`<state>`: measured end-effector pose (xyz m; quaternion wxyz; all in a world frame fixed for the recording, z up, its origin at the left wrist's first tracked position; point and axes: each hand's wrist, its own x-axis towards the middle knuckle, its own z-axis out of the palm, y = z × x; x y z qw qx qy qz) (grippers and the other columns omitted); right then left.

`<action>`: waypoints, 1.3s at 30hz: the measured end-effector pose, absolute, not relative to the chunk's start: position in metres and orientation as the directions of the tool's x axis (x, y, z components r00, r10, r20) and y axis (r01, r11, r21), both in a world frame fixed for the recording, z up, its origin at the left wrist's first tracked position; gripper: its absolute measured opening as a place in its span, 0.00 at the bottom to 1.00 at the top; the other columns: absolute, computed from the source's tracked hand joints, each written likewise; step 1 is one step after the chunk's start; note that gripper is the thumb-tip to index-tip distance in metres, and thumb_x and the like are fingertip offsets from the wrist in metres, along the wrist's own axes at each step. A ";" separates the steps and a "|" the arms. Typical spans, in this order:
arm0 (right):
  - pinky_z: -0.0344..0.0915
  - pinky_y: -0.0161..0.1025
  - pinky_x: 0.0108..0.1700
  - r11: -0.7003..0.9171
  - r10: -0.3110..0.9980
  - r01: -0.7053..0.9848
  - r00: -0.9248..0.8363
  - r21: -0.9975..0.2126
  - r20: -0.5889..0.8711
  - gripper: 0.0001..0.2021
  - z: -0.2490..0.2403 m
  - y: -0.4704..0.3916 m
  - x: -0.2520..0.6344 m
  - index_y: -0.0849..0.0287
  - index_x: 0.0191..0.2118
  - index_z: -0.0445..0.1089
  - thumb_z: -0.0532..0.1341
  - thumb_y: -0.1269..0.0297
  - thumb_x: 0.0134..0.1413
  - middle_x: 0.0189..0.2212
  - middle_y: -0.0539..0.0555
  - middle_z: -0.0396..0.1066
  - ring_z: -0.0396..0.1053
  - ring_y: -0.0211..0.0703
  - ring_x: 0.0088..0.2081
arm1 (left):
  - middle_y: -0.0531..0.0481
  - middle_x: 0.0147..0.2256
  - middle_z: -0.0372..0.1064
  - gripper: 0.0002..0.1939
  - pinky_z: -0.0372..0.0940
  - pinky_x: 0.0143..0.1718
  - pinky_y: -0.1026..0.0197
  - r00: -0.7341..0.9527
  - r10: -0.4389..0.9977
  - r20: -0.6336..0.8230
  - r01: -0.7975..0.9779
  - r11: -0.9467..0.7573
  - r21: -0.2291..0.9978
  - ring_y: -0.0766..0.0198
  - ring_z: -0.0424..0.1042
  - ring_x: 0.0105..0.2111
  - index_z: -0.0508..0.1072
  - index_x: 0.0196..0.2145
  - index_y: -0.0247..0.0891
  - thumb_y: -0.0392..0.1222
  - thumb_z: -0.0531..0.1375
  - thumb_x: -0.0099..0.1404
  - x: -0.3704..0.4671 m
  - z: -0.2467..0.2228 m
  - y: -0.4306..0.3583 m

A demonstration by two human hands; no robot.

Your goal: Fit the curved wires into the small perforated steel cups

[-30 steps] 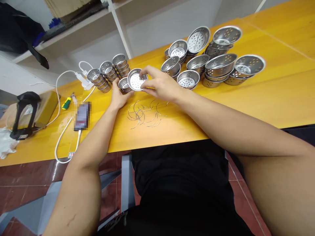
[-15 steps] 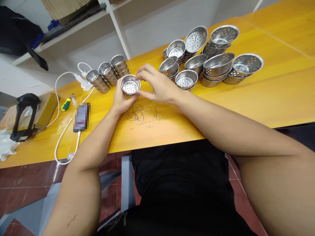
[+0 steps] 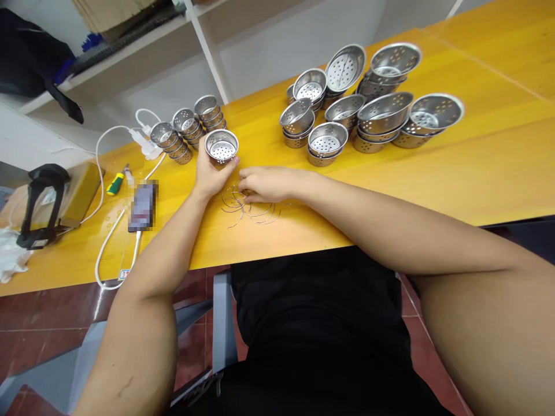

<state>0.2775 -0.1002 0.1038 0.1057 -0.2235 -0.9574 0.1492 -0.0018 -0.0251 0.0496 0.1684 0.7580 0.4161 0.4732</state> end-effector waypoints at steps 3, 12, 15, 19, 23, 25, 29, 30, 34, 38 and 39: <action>0.68 0.45 0.46 0.849 0.487 0.432 -0.864 -0.305 0.130 0.10 0.107 -0.101 0.275 0.56 0.57 0.90 0.69 0.64 0.86 0.55 0.62 0.87 0.83 0.56 0.51 | 0.36 0.75 0.75 0.54 0.66 0.93 0.28 0.217 0.769 0.601 0.458 -0.624 0.633 0.35 0.77 0.82 0.67 0.77 0.52 0.82 0.80 0.69 -0.001 0.048 -0.025; 0.64 0.47 0.44 0.810 0.568 0.527 -0.815 -0.258 0.116 0.11 0.113 -0.109 0.273 0.57 0.54 0.86 0.63 0.67 0.88 0.58 0.66 0.88 0.81 0.55 0.48 | 0.37 0.75 0.75 0.54 0.69 0.90 0.28 0.239 0.763 0.601 0.468 -0.633 0.617 0.36 0.78 0.80 0.66 0.78 0.54 0.83 0.79 0.70 -0.002 0.046 -0.024; 0.64 0.47 0.44 0.802 0.573 0.529 -0.813 -0.277 0.106 0.10 0.114 -0.108 0.275 0.58 0.54 0.84 0.63 0.67 0.89 0.57 0.67 0.87 0.80 0.54 0.46 | 0.38 0.75 0.75 0.53 0.69 0.90 0.29 0.241 0.758 0.606 0.475 -0.637 0.608 0.36 0.78 0.80 0.66 0.77 0.55 0.82 0.78 0.71 -0.002 0.044 -0.022; 0.65 0.46 0.44 0.813 0.544 0.485 -0.829 -0.321 0.127 0.05 0.112 -0.108 0.276 0.57 0.56 0.84 0.70 0.66 0.84 0.59 0.65 0.86 0.82 0.55 0.48 | 0.38 0.75 0.74 0.53 0.68 0.90 0.29 0.256 0.747 0.613 0.458 -0.652 0.604 0.36 0.78 0.81 0.66 0.79 0.55 0.82 0.78 0.72 -0.004 0.041 -0.020; 0.62 0.46 0.44 0.805 0.566 0.522 -0.818 -0.282 0.102 0.08 0.113 -0.113 0.270 0.57 0.53 0.85 0.66 0.68 0.87 0.58 0.64 0.86 0.81 0.55 0.49 | 0.38 0.76 0.74 0.53 0.69 0.91 0.30 0.275 0.746 0.607 0.452 -0.657 0.603 0.37 0.77 0.82 0.65 0.80 0.55 0.81 0.77 0.73 -0.006 0.040 -0.020; 0.60 0.47 0.43 0.798 0.579 0.543 -0.812 -0.262 0.081 0.10 0.114 -0.116 0.266 0.57 0.52 0.84 0.64 0.68 0.89 0.57 0.65 0.85 0.80 0.55 0.47 | 0.38 0.77 0.74 0.53 0.68 0.91 0.30 0.276 0.748 0.603 0.456 -0.654 0.603 0.37 0.77 0.82 0.65 0.80 0.55 0.81 0.77 0.73 -0.006 0.040 -0.019; 0.60 0.47 0.43 0.814 0.564 0.531 -0.820 -0.237 0.099 0.11 0.113 -0.117 0.266 0.57 0.52 0.81 0.60 0.67 0.90 0.54 0.66 0.84 0.77 0.55 0.44 | 0.37 0.76 0.74 0.53 0.66 0.92 0.28 0.265 0.753 0.603 0.460 -0.648 0.607 0.35 0.76 0.83 0.66 0.79 0.54 0.82 0.78 0.72 -0.006 0.041 -0.019; 0.60 0.47 0.42 0.816 0.558 0.517 -0.820 -0.257 0.123 0.10 0.112 -0.115 0.267 0.57 0.51 0.80 0.60 0.67 0.89 0.54 0.65 0.84 0.76 0.54 0.44 | 0.37 0.77 0.73 0.54 0.66 0.93 0.28 0.261 0.756 0.600 0.463 -0.644 0.610 0.35 0.75 0.83 0.65 0.80 0.54 0.82 0.78 0.72 -0.005 0.041 -0.020; 0.64 0.45 0.44 0.823 0.520 0.384 -0.805 -0.418 0.285 0.06 0.112 -0.106 0.279 0.52 0.48 0.73 0.63 0.67 0.85 0.52 0.61 0.84 0.75 0.52 0.43 | 0.38 0.78 0.72 0.55 0.64 0.94 0.27 0.242 0.760 0.603 0.475 -0.635 0.609 0.35 0.74 0.86 0.64 0.82 0.57 0.83 0.77 0.73 -0.002 0.045 -0.023; 0.69 0.45 0.49 0.816 0.503 0.269 -0.767 -0.512 0.398 0.04 0.122 -0.098 0.294 0.51 0.48 0.73 0.64 0.66 0.82 0.47 0.57 0.83 0.75 0.51 0.44 | 0.39 0.77 0.73 0.55 0.65 0.93 0.26 0.227 0.749 0.622 0.463 -0.645 0.608 0.34 0.75 0.85 0.63 0.81 0.57 0.86 0.76 0.73 -0.001 0.046 -0.024; 0.70 0.45 0.49 0.815 0.503 0.255 -0.757 -0.521 0.417 0.03 0.125 -0.096 0.298 0.51 0.49 0.75 0.65 0.66 0.82 0.46 0.56 0.83 0.75 0.50 0.44 | 0.38 0.76 0.73 0.56 0.66 0.93 0.26 0.225 0.744 0.630 0.454 -0.652 0.608 0.34 0.75 0.84 0.63 0.81 0.56 0.87 0.76 0.72 -0.001 0.046 -0.025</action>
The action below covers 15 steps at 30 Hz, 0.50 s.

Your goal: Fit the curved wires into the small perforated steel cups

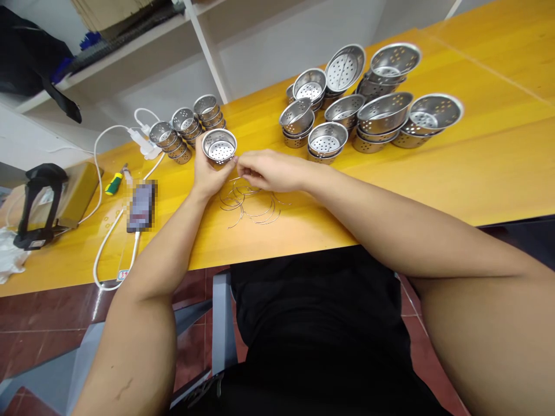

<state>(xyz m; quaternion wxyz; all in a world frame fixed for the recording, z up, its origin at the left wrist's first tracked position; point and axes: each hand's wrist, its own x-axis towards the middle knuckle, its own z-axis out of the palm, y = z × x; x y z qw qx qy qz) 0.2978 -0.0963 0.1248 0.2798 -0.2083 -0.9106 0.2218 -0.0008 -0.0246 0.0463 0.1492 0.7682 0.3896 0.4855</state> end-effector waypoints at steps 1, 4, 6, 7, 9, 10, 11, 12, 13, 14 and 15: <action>0.70 0.45 0.50 0.815 0.502 0.242 -0.750 -0.526 0.432 0.02 0.128 -0.095 0.302 0.51 0.50 0.76 0.66 0.65 0.81 0.45 0.56 0.83 0.75 0.50 0.43 | 0.38 0.76 0.74 0.56 0.66 0.93 0.26 0.223 0.739 0.635 0.445 -0.657 0.608 0.33 0.75 0.84 0.63 0.80 0.56 0.87 0.76 0.71 -0.001 0.047 -0.025; 0.73 0.46 0.49 0.803 0.516 0.222 -0.723 -0.553 0.459 0.04 0.133 -0.092 0.310 0.52 0.49 0.79 0.69 0.60 0.80 0.41 0.54 0.82 0.75 0.48 0.40 | 0.38 0.74 0.74 0.58 0.66 0.92 0.25 0.211 0.748 0.629 0.439 -0.647 0.623 0.33 0.75 0.84 0.63 0.80 0.56 0.88 0.78 0.69 0.000 0.050 -0.026; 0.75 0.47 0.48 0.770 0.562 0.222 -0.681 -0.599 0.469 0.08 0.132 -0.091 0.312 0.52 0.49 0.81 0.70 0.54 0.82 0.39 0.53 0.82 0.75 0.49 0.39 | 0.39 0.74 0.74 0.59 0.67 0.92 0.24 0.203 0.757 0.621 0.449 -0.636 0.628 0.33 0.76 0.83 0.63 0.80 0.57 0.88 0.79 0.67 0.003 0.055 -0.029; 0.76 0.48 0.47 0.745 0.591 0.217 -0.652 -0.631 0.474 0.11 0.131 -0.091 0.311 0.51 0.50 0.81 0.70 0.50 0.83 0.39 0.53 0.82 0.76 0.49 0.38 | 0.39 0.75 0.74 0.59 0.68 0.91 0.24 0.203 0.758 0.620 0.454 -0.634 0.627 0.33 0.77 0.83 0.63 0.80 0.58 0.88 0.79 0.67 0.004 0.057 -0.030; 0.77 0.50 0.46 0.689 0.655 0.199 -0.583 -0.697 0.481 0.17 0.126 -0.090 0.309 0.50 0.53 0.82 0.70 0.41 0.85 0.40 0.54 0.82 0.77 0.51 0.38 | 0.40 0.76 0.74 0.59 0.69 0.91 0.24 0.210 0.760 0.615 0.459 -0.632 0.624 0.33 0.77 0.83 0.63 0.80 0.59 0.88 0.79 0.68 0.006 0.061 -0.033; 0.78 0.50 0.45 0.664 0.685 0.192 -0.545 -0.723 0.484 0.20 0.124 -0.089 0.307 0.49 0.55 0.82 0.70 0.37 0.85 0.40 0.54 0.82 0.77 0.51 0.38 | 0.40 0.76 0.74 0.58 0.69 0.91 0.23 0.215 0.763 0.610 0.462 -0.630 0.625 0.33 0.77 0.83 0.63 0.81 0.59 0.88 0.78 0.68 0.006 0.062 -0.034; 0.78 0.50 0.44 0.644 0.712 0.192 -0.504 -0.741 0.489 0.23 0.121 -0.088 0.306 0.49 0.57 0.81 0.70 0.33 0.84 0.41 0.54 0.82 0.77 0.51 0.38 | 0.40 0.75 0.74 0.58 0.69 0.91 0.23 0.219 0.765 0.605 0.463 -0.628 0.626 0.33 0.77 0.83 0.63 0.81 0.59 0.88 0.78 0.69 0.006 0.061 -0.034; 0.78 0.51 0.43 0.630 0.736 0.201 -0.463 -0.750 0.495 0.25 0.119 -0.087 0.304 0.48 0.58 0.81 0.70 0.30 0.83 0.41 0.55 0.81 0.77 0.52 0.38 | 0.40 0.75 0.75 0.58 0.69 0.91 0.24 0.222 0.765 0.605 0.463 -0.629 0.625 0.33 0.77 0.83 0.63 0.81 0.59 0.88 0.78 0.69 0.005 0.060 -0.034; 0.78 0.51 0.43 0.622 0.754 0.217 -0.425 -0.753 0.500 0.27 0.117 -0.085 0.304 0.48 0.58 0.81 0.70 0.27 0.82 0.41 0.55 0.81 0.76 0.53 0.39 | 0.40 0.75 0.75 0.58 0.69 0.91 0.25 0.224 0.758 0.612 0.458 -0.637 0.621 0.34 0.78 0.83 0.63 0.81 0.58 0.88 0.77 0.69 0.004 0.057 -0.033; 0.77 0.51 0.42 0.615 0.768 0.233 -0.392 -0.753 0.506 0.29 0.114 -0.083 0.303 0.47 0.58 0.81 0.70 0.25 0.80 0.40 0.54 0.79 0.75 0.53 0.39 | 0.40 0.74 0.75 0.58 0.70 0.91 0.26 0.228 0.745 0.626 0.447 -0.652 0.613 0.34 0.78 0.82 0.63 0.81 0.58 0.89 0.75 0.70 0.002 0.054 -0.032; 0.77 0.51 0.41 0.611 0.777 0.243 -0.365 -0.754 0.512 0.30 0.112 -0.080 0.303 0.47 0.58 0.81 0.71 0.24 0.79 0.38 0.54 0.78 0.74 0.53 0.38 | 0.39 0.74 0.75 0.57 0.70 0.91 0.27 0.233 0.729 0.644 0.434 -0.670 0.602 0.35 0.79 0.81 0.62 0.81 0.57 0.90 0.74 0.71 0.000 0.050 -0.029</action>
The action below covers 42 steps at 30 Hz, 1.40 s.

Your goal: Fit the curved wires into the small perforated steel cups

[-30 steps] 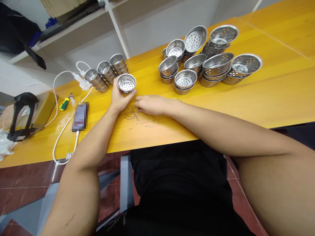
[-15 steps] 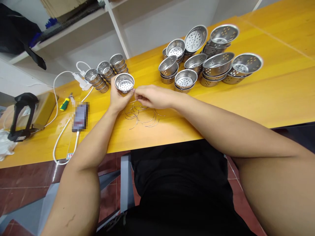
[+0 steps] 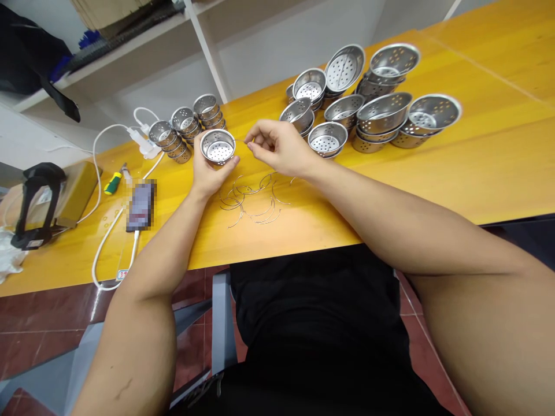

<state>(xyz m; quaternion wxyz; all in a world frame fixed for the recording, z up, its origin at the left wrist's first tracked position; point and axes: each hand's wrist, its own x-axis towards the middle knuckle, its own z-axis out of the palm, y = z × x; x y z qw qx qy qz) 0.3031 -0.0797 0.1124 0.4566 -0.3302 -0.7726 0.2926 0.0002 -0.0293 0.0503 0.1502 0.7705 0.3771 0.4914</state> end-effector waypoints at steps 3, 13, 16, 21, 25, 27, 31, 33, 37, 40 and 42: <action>0.72 0.50 0.36 0.610 0.783 0.215 -0.315 -0.763 0.537 0.32 0.106 -0.069 0.305 0.46 0.55 0.79 0.72 0.21 0.76 0.33 0.51 0.71 0.67 0.51 0.34 | 0.37 0.75 0.74 0.56 0.70 0.90 0.28 0.257 0.679 0.688 0.392 -0.724 0.568 0.35 0.78 0.81 0.61 0.82 0.55 0.89 0.71 0.74 -0.004 0.040 -0.021; 0.61 0.49 0.33 0.619 0.778 0.121 -0.229 -0.776 0.585 0.34 0.098 -0.056 0.305 0.45 0.52 0.76 0.78 0.19 0.71 0.29 0.47 0.60 0.59 0.47 0.30 | 0.43 0.68 0.77 0.53 0.73 0.86 0.29 0.253 0.611 0.750 0.389 -0.774 0.499 0.39 0.81 0.74 0.75 0.74 0.54 0.82 0.84 0.65 -0.008 0.036 -0.010; 0.61 0.49 0.33 0.612 0.784 0.126 -0.225 -0.781 0.578 0.32 0.099 -0.058 0.304 0.45 0.52 0.76 0.78 0.21 0.71 0.29 0.47 0.61 0.59 0.48 0.30 | 0.43 0.68 0.78 0.52 0.72 0.86 0.30 0.250 0.625 0.739 0.371 -0.767 0.524 0.41 0.82 0.73 0.74 0.75 0.53 0.81 0.84 0.67 -0.009 0.034 -0.010; 0.62 0.49 0.33 0.621 0.778 0.133 -0.228 -0.773 0.585 0.31 0.097 -0.058 0.304 0.46 0.53 0.79 0.78 0.22 0.73 0.29 0.48 0.62 0.59 0.47 0.30 | 0.42 0.71 0.78 0.57 0.73 0.87 0.31 0.241 0.652 0.719 0.359 -0.748 0.558 0.41 0.82 0.75 0.68 0.79 0.54 0.82 0.83 0.67 -0.006 0.029 -0.009; 0.63 0.50 0.34 0.638 0.765 0.139 -0.224 -0.757 0.603 0.32 0.093 -0.054 0.303 0.47 0.55 0.81 0.76 0.21 0.75 0.29 0.48 0.63 0.60 0.47 0.29 | 0.39 0.75 0.75 0.55 0.73 0.87 0.30 0.250 0.635 0.731 0.332 -0.765 0.551 0.40 0.81 0.77 0.67 0.81 0.55 0.84 0.79 0.72 -0.004 0.028 -0.007; 0.63 0.50 0.33 0.643 0.762 0.138 -0.219 -0.754 0.610 0.32 0.091 -0.052 0.303 0.47 0.56 0.81 0.75 0.21 0.75 0.29 0.48 0.64 0.60 0.46 0.29 | 0.40 0.75 0.75 0.54 0.72 0.87 0.28 0.253 0.633 0.732 0.350 -0.765 0.541 0.39 0.80 0.77 0.70 0.80 0.55 0.82 0.80 0.71 -0.004 0.029 -0.007; 0.65 0.49 0.33 0.645 0.760 0.141 -0.221 -0.751 0.611 0.31 0.092 -0.053 0.303 0.48 0.56 0.82 0.76 0.24 0.77 0.29 0.48 0.65 0.61 0.45 0.29 | 0.42 0.69 0.77 0.53 0.72 0.87 0.28 0.244 0.633 0.734 0.373 -0.760 0.532 0.39 0.80 0.75 0.75 0.75 0.54 0.80 0.85 0.66 -0.005 0.029 -0.007; 0.66 0.49 0.33 0.640 0.765 0.147 -0.209 -0.754 0.609 0.29 0.093 -0.054 0.302 0.48 0.55 0.82 0.78 0.27 0.76 0.28 0.47 0.63 0.61 0.46 0.29 | 0.43 0.67 0.78 0.52 0.74 0.85 0.29 0.235 0.642 0.730 0.361 -0.755 0.547 0.41 0.81 0.72 0.75 0.74 0.52 0.81 0.84 0.67 -0.004 0.028 -0.007; 0.70 0.48 0.34 0.632 0.772 0.152 -0.210 -0.760 0.600 0.24 0.097 -0.062 0.295 0.49 0.53 0.84 0.82 0.34 0.74 0.28 0.47 0.63 0.63 0.46 0.30 | 0.43 0.67 0.78 0.55 0.77 0.82 0.31 0.216 0.648 0.731 0.344 -0.751 0.564 0.43 0.83 0.69 0.72 0.74 0.52 0.85 0.82 0.65 0.001 0.024 -0.008; 0.72 0.46 0.36 0.628 0.775 0.188 -0.233 -0.755 0.587 0.20 0.100 -0.070 0.288 0.51 0.53 0.87 0.81 0.39 0.76 0.28 0.48 0.68 0.66 0.45 0.31 | 0.43 0.68 0.78 0.58 0.76 0.82 0.30 0.242 0.639 0.730 0.343 -0.760 0.552 0.42 0.83 0.71 0.69 0.76 0.53 0.87 0.81 0.64 0.006 0.023 -0.010; 0.72 0.46 0.37 0.616 0.786 0.221 -0.248 -0.756 0.567 0.18 0.101 -0.073 0.283 0.53 0.53 0.88 0.80 0.42 0.77 0.28 0.48 0.69 0.67 0.45 0.32 | 0.42 0.70 0.77 0.61 0.74 0.84 0.29 0.297 0.640 0.709 0.349 -0.764 0.543 0.39 0.82 0.74 0.68 0.77 0.54 0.88 0.82 0.63 0.010 0.025 -0.013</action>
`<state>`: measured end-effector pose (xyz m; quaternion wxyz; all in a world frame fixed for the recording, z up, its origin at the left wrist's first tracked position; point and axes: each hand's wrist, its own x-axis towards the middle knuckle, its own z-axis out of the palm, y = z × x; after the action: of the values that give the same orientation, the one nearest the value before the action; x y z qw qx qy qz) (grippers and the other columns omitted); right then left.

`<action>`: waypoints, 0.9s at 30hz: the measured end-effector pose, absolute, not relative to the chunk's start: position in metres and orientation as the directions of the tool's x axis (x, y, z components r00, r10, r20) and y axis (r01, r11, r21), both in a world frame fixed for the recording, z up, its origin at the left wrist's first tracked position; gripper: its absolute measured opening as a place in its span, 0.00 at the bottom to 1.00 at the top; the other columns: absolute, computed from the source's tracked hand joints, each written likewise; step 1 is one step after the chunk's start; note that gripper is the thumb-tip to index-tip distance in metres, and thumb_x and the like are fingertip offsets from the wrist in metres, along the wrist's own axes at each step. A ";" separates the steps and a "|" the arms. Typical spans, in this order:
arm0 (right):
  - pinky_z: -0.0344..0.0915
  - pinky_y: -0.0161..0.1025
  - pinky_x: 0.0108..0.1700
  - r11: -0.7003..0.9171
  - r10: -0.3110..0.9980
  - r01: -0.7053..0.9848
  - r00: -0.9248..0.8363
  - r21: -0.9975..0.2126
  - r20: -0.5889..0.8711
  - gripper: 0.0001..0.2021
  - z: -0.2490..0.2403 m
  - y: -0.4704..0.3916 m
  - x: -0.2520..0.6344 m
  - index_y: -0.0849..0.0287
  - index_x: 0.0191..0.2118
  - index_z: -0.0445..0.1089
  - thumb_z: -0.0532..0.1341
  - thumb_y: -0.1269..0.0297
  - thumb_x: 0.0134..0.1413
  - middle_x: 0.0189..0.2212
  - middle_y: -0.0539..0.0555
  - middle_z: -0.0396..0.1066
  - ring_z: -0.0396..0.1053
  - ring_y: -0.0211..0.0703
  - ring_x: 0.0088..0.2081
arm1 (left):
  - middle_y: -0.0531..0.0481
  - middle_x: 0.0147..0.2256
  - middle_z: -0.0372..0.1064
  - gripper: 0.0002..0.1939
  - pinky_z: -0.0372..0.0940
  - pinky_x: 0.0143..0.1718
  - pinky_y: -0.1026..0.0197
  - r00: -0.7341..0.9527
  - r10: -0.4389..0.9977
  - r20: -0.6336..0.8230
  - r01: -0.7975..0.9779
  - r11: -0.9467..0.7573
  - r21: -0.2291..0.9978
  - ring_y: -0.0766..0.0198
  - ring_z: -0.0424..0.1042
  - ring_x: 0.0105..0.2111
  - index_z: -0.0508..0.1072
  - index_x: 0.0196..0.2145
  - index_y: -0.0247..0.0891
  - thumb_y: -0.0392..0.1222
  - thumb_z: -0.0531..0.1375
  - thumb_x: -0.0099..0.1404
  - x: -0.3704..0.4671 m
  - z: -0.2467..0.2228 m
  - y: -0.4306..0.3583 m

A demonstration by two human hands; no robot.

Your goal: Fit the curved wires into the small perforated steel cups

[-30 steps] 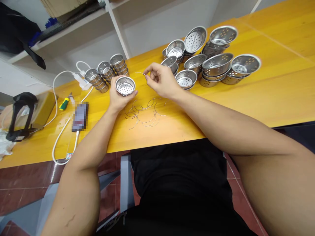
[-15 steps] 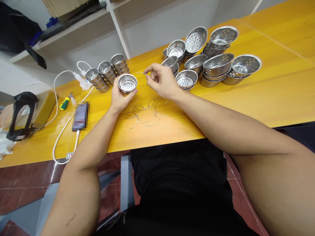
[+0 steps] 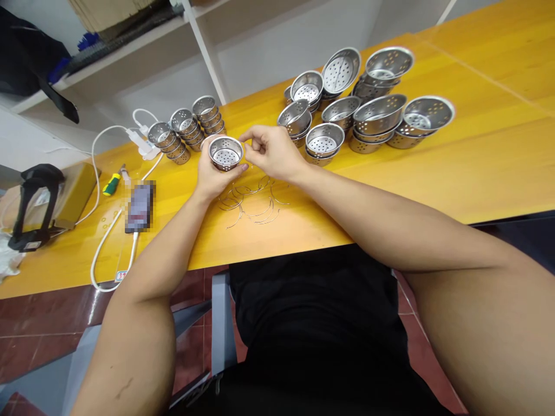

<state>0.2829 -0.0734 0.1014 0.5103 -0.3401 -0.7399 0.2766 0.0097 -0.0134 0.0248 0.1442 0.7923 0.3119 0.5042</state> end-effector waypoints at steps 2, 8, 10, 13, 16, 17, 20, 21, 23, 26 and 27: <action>0.73 0.46 0.39 0.598 0.800 0.242 -0.247 -0.764 0.547 0.16 0.102 -0.075 0.279 0.53 0.53 0.88 0.80 0.45 0.77 0.28 0.48 0.69 0.68 0.45 0.32 | 0.41 0.71 0.77 0.63 0.74 0.84 0.29 0.348 0.640 0.685 0.343 -0.767 0.542 0.38 0.82 0.74 0.66 0.79 0.53 0.88 0.82 0.62 0.013 0.028 -0.018; 0.75 0.49 0.41 0.561 0.827 0.258 -0.198 -0.786 0.526 0.15 0.101 -0.076 0.275 0.51 0.51 0.86 0.83 0.49 0.74 0.28 0.46 0.67 0.68 0.48 0.33 | 0.41 0.69 0.78 0.64 0.77 0.80 0.33 0.391 0.661 0.641 0.334 -0.751 0.570 0.41 0.85 0.70 0.65 0.79 0.53 0.91 0.80 0.62 0.020 0.039 -0.031; 0.74 0.49 0.40 0.559 0.829 0.251 -0.191 -0.791 0.525 0.15 0.101 -0.076 0.274 0.50 0.51 0.85 0.83 0.48 0.73 0.28 0.46 0.66 0.66 0.48 0.32 | 0.41 0.68 0.78 0.64 0.78 0.79 0.34 0.390 0.659 0.643 0.325 -0.752 0.574 0.41 0.85 0.69 0.66 0.78 0.52 0.91 0.80 0.62 0.021 0.042 -0.033; 0.73 0.50 0.38 0.552 0.834 0.232 -0.181 -0.801 0.522 0.17 0.100 -0.076 0.271 0.48 0.51 0.85 0.82 0.44 0.72 0.28 0.46 0.66 0.64 0.48 0.31 | 0.41 0.67 0.80 0.63 0.79 0.79 0.33 0.388 0.660 0.644 0.310 -0.751 0.583 0.42 0.86 0.68 0.67 0.77 0.52 0.91 0.80 0.61 0.024 0.045 -0.037; 0.73 0.50 0.37 0.547 0.836 0.215 -0.173 -0.809 0.520 0.20 0.100 -0.077 0.269 0.47 0.52 0.84 0.81 0.38 0.72 0.28 0.47 0.67 0.64 0.50 0.32 | 0.42 0.66 0.81 0.62 0.79 0.79 0.33 0.380 0.674 0.634 0.323 -0.739 0.592 0.42 0.87 0.67 0.68 0.77 0.51 0.91 0.79 0.64 0.026 0.048 -0.042; 0.73 0.50 0.38 0.551 0.834 0.205 -0.176 -0.809 0.523 0.22 0.101 -0.078 0.269 0.47 0.52 0.85 0.81 0.36 0.72 0.28 0.48 0.68 0.65 0.50 0.32 | 0.41 0.66 0.81 0.61 0.79 0.80 0.33 0.375 0.677 0.634 0.328 -0.736 0.592 0.42 0.88 0.67 0.69 0.78 0.50 0.90 0.78 0.65 0.026 0.049 -0.043; 0.75 0.50 0.39 0.580 0.808 0.149 -0.224 -0.800 0.544 0.27 0.107 -0.083 0.271 0.48 0.53 0.86 0.79 0.28 0.73 0.33 0.52 0.75 0.69 0.51 0.35 | 0.40 0.66 0.82 0.57 0.78 0.82 0.32 0.370 0.674 0.639 0.320 -0.738 0.593 0.41 0.87 0.70 0.70 0.79 0.49 0.88 0.77 0.70 0.024 0.047 -0.043; 0.76 0.50 0.39 0.589 0.797 0.125 -0.255 -0.799 0.548 0.29 0.110 -0.085 0.272 0.48 0.53 0.86 0.79 0.25 0.73 0.36 0.53 0.77 0.70 0.51 0.36 | 0.40 0.67 0.83 0.56 0.78 0.82 0.32 0.374 0.673 0.639 0.311 -0.740 0.597 0.41 0.87 0.70 0.69 0.79 0.50 0.88 0.76 0.71 0.022 0.045 -0.042; 0.75 0.50 0.39 0.592 0.775 0.076 -0.325 -0.802 0.542 0.34 0.115 -0.088 0.275 0.48 0.53 0.87 0.78 0.19 0.70 0.37 0.55 0.80 0.71 0.50 0.36 | 0.40 0.66 0.83 0.54 0.80 0.80 0.33 0.385 0.670 0.634 0.286 -0.740 0.609 0.42 0.89 0.68 0.69 0.80 0.51 0.87 0.74 0.74 0.019 0.040 -0.037; 0.69 0.47 0.36 0.569 0.744 -0.012 -0.418 -0.822 0.521 0.39 0.121 -0.089 0.278 0.49 0.52 0.87 0.79 0.14 0.65 0.37 0.53 0.79 0.68 0.47 0.34 | 0.42 0.65 0.84 0.52 0.83 0.75 0.38 0.403 0.653 0.641 0.234 -0.751 0.618 0.46 0.91 0.64 0.71 0.78 0.51 0.88 0.73 0.75 0.014 0.034 -0.030; 0.68 0.46 0.35 0.553 0.738 -0.044 -0.438 -0.832 0.513 0.40 0.122 -0.089 0.279 0.49 0.51 0.86 0.80 0.13 0.63 0.36 0.53 0.79 0.67 0.46 0.33 | 0.42 0.65 0.85 0.51 0.83 0.74 0.39 0.409 0.645 0.645 0.218 -0.756 0.618 0.47 0.91 0.63 0.71 0.77 0.51 0.88 0.72 0.75 0.013 0.033 -0.028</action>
<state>0.2790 -0.0886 0.1218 0.4756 -0.2337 -0.7417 0.4111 0.0127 -0.0284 0.0333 0.2257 0.8086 0.2670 0.4733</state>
